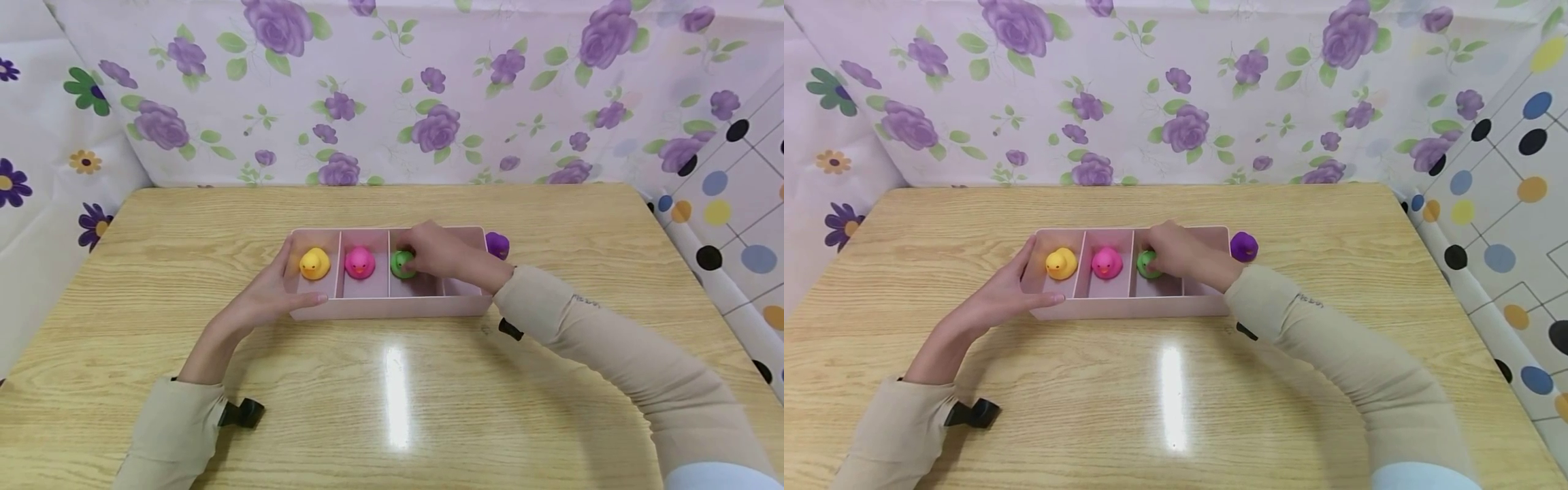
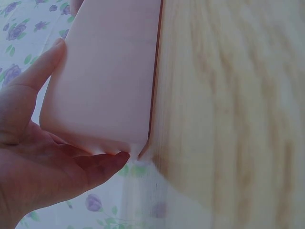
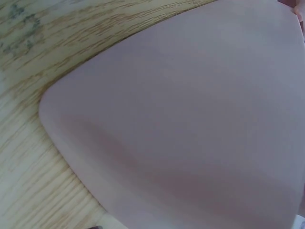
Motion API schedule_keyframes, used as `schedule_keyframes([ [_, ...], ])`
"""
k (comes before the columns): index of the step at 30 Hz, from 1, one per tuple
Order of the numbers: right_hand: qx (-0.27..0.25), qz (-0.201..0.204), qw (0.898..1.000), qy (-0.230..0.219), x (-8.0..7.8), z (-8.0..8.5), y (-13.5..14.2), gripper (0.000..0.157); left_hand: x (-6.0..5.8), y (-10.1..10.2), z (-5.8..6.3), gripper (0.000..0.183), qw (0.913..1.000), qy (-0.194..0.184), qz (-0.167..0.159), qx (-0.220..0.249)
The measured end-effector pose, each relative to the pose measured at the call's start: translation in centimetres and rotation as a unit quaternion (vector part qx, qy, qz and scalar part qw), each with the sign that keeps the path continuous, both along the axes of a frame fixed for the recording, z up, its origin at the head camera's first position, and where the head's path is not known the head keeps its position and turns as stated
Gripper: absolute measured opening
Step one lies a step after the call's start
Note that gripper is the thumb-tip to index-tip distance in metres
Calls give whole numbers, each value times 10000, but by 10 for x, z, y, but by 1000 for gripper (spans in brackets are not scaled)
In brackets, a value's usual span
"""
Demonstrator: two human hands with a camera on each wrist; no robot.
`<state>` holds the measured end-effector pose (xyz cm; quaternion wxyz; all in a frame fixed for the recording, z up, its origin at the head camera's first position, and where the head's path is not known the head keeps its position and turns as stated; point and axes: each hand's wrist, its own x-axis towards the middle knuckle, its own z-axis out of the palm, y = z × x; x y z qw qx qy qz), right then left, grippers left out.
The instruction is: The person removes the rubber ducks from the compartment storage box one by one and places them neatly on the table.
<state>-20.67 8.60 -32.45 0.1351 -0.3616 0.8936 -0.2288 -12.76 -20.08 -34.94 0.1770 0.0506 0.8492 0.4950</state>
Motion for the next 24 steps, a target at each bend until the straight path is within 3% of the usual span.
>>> schedule_keyframes([
  [11,-70,8,9999,81,1,-3,1,8,-1,1,-1,125,10000,85,-9,46],
  [21,-229,73,9991,353,2,-7,1,18,0,0,-2,125,10000,25,15,13],
  [24,-289,91,9988,376,2,-6,2,13,1,0,-1,125,10000,24,24,39],
])
